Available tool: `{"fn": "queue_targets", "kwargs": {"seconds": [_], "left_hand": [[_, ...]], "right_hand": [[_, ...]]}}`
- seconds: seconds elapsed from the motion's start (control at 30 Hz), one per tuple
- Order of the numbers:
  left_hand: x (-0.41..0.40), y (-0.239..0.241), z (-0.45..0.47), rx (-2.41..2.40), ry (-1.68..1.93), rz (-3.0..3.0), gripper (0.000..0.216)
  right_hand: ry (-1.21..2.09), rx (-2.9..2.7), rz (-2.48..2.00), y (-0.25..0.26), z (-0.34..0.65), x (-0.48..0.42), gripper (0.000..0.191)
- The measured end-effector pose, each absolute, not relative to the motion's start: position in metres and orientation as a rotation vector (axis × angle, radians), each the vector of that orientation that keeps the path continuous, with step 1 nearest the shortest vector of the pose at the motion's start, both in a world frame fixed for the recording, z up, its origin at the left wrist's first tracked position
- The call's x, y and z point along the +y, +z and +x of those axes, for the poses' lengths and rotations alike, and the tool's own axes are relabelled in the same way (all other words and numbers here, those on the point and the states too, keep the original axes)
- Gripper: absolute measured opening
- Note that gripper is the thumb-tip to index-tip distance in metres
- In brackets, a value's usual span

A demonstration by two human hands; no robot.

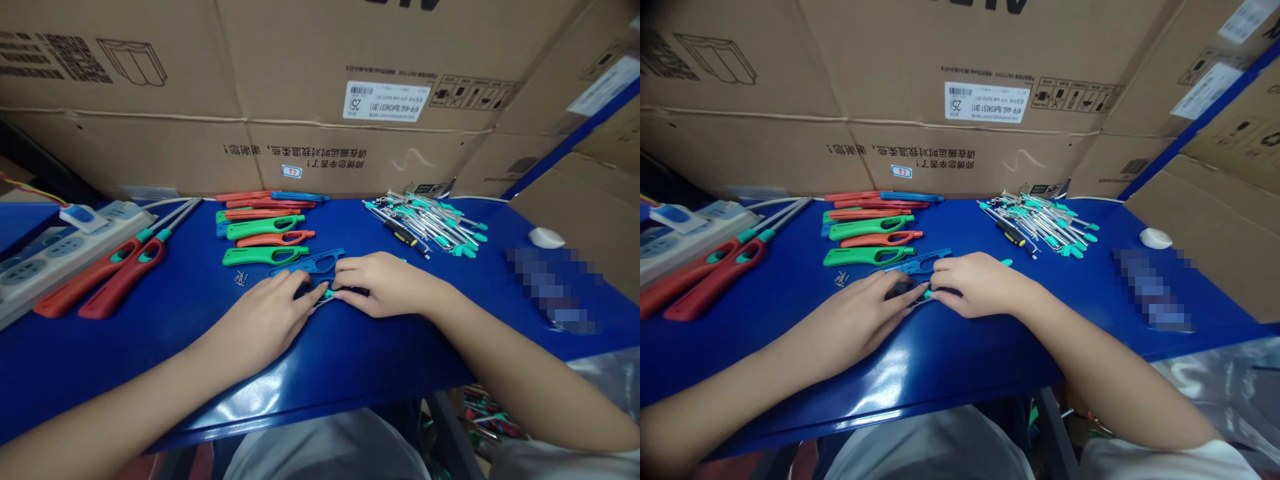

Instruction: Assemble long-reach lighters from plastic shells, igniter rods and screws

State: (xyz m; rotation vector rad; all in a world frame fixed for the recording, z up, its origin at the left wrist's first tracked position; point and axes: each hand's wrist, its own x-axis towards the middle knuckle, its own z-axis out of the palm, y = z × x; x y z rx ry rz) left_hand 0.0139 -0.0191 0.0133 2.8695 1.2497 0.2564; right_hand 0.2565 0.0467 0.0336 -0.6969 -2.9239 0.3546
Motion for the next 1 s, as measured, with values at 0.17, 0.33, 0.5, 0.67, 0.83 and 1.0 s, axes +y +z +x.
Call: {"fn": "queue_targets", "kwargs": {"seconds": [0.17,0.33,0.5,0.67,0.83,1.0], "left_hand": [[-0.021,0.009,0.011,1.264,0.112,3.03,0.051],[-0.022,0.009,0.011,1.27,0.041,3.06,0.053],[-0.022,0.011,0.013,1.287,-0.023,3.056,0.057],[-0.02,0.008,0.011,1.277,0.034,3.038,0.062],[-0.015,0.006,0.009,1.224,0.146,3.066,0.054],[-0.009,0.012,0.005,1.175,0.35,3.028,0.042]], "right_hand": [[0.497,-2.816,-0.72,0.032,0.259,0.051,0.014],[0.592,-2.774,-0.711,0.031,0.258,0.053,0.01],[0.618,-2.743,-0.691,0.029,0.258,0.053,0.01],[0.619,-2.663,-0.676,0.026,0.26,0.055,0.011],[0.288,-2.391,-0.931,0.029,0.273,0.075,0.013],[-0.168,-2.053,-1.872,0.035,0.318,0.108,0.021]]}}
